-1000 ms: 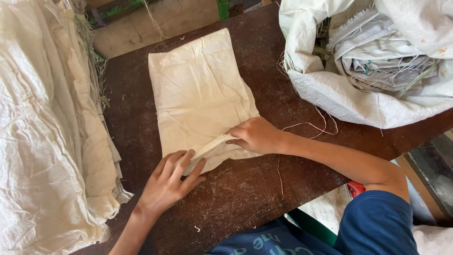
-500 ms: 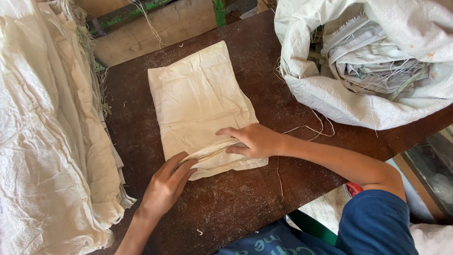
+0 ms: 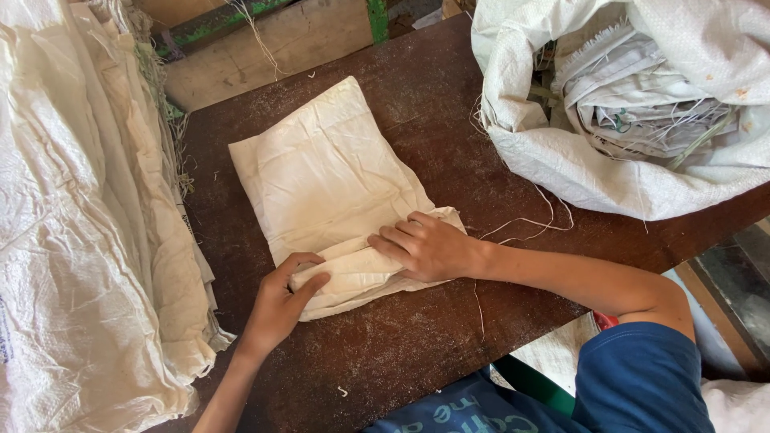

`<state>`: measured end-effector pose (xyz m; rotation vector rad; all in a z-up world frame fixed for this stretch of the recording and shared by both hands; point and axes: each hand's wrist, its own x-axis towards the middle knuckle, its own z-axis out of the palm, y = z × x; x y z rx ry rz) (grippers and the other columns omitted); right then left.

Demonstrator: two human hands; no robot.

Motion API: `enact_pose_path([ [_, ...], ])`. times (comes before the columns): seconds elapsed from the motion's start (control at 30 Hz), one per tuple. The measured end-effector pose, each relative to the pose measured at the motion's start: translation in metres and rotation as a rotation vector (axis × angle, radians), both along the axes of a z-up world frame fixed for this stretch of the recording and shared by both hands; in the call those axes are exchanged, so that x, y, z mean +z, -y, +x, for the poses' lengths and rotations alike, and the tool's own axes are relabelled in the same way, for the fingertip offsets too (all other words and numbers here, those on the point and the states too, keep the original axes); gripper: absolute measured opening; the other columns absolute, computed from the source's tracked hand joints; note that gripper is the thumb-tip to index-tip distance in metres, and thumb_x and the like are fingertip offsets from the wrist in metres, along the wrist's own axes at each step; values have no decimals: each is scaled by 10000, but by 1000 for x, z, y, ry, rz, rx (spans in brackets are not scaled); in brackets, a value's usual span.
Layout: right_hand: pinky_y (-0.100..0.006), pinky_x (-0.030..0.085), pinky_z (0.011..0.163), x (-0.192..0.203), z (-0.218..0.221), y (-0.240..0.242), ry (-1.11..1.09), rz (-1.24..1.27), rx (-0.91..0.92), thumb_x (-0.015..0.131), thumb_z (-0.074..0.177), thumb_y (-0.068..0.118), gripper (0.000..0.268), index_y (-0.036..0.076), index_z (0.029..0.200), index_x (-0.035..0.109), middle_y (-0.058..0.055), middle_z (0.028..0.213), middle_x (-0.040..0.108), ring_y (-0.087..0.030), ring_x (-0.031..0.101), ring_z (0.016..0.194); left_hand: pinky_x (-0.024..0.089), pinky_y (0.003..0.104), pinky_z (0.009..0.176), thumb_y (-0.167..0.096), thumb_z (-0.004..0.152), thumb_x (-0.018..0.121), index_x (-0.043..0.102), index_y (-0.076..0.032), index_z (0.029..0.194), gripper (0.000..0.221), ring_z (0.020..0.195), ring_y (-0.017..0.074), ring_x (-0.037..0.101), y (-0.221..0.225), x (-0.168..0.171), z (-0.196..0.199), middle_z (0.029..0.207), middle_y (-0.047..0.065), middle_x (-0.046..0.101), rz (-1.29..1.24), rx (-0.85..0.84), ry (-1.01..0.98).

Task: Folding and stacking white woven polypropylene bags on a wooden table.

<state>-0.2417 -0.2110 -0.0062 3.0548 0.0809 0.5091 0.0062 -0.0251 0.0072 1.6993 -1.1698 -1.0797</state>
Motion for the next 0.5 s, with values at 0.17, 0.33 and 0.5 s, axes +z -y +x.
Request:
enact_pose_path([
  [0.17,-409,604,709,5,-1,4,-113,134,13,747,867,345,521,-44,1205,672,-166,1043,755,-261,733,842,587,329,858,-269,926,701,632,-71,1206,350,1008,281,700,-1,16,-19,1171,146,683,-566,-30,686],
  [0.33,-372,589,569,15,2,11,-319,379,-19,742,924,282,410,-53,1154,694,-157,877,758,-241,713,640,592,449,841,-456,914,733,634,-86,1279,529,1009,296,671,-5,9,-23,1173,135,649,-982,-257,1216],
  [0.5,-363,606,615,16,-3,13,-187,494,94,686,953,348,447,-36,1181,699,-141,902,771,-243,731,664,591,416,904,-48,850,732,653,-150,1327,494,1033,264,690,-9,-4,-20,1217,88,684,-673,-345,1395],
])
